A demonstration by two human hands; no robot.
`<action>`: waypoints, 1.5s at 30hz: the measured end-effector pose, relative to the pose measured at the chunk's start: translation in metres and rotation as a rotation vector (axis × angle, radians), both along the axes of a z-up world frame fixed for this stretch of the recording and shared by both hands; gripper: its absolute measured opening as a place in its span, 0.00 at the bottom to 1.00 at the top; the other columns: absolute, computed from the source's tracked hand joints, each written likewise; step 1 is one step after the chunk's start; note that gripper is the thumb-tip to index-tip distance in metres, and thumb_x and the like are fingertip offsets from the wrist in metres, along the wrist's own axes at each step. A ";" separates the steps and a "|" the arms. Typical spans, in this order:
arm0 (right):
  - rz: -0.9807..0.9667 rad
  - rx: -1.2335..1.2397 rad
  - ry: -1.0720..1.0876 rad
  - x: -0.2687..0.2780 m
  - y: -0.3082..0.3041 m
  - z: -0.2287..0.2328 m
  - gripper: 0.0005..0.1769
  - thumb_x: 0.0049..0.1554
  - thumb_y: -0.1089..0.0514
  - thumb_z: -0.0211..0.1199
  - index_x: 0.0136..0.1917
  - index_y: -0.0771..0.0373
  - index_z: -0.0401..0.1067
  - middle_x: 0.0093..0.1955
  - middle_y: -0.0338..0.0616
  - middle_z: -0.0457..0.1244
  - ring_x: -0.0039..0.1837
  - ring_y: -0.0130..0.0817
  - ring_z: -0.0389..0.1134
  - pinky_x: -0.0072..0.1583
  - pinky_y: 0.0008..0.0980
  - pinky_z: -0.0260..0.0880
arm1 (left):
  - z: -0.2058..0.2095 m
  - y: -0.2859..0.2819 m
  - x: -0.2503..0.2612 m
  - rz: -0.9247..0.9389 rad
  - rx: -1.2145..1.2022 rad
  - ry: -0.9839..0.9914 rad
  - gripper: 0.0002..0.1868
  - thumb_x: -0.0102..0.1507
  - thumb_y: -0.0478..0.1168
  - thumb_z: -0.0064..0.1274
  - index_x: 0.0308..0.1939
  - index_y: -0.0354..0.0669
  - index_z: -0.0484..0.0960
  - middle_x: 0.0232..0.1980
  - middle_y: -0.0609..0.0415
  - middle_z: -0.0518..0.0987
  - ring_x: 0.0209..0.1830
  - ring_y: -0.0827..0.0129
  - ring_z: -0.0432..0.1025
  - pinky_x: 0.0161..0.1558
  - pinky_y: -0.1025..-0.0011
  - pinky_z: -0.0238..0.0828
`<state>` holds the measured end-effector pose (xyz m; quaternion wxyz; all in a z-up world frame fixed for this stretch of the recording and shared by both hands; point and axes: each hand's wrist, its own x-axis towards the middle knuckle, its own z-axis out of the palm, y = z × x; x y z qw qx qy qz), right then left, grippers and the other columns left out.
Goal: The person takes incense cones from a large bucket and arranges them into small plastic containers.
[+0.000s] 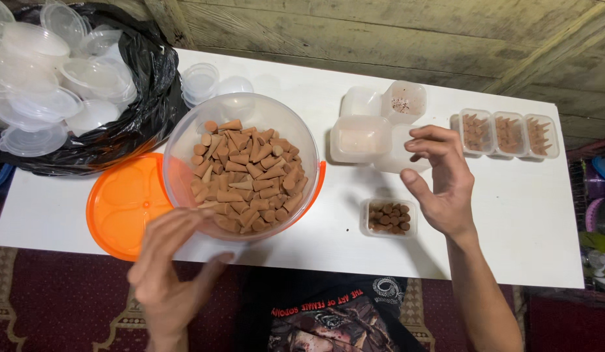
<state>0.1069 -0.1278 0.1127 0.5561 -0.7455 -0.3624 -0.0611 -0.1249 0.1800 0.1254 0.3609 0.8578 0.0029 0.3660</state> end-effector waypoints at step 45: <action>0.350 -0.118 -0.138 0.019 0.133 0.031 0.05 0.61 0.67 0.63 0.52 0.68 0.73 0.57 0.57 0.62 0.59 0.44 0.66 0.65 0.37 0.74 | -0.003 0.095 0.146 -0.197 1.435 0.523 0.13 0.61 0.38 0.47 0.25 0.59 0.83 0.47 0.51 0.71 0.59 0.52 0.67 0.75 0.31 0.42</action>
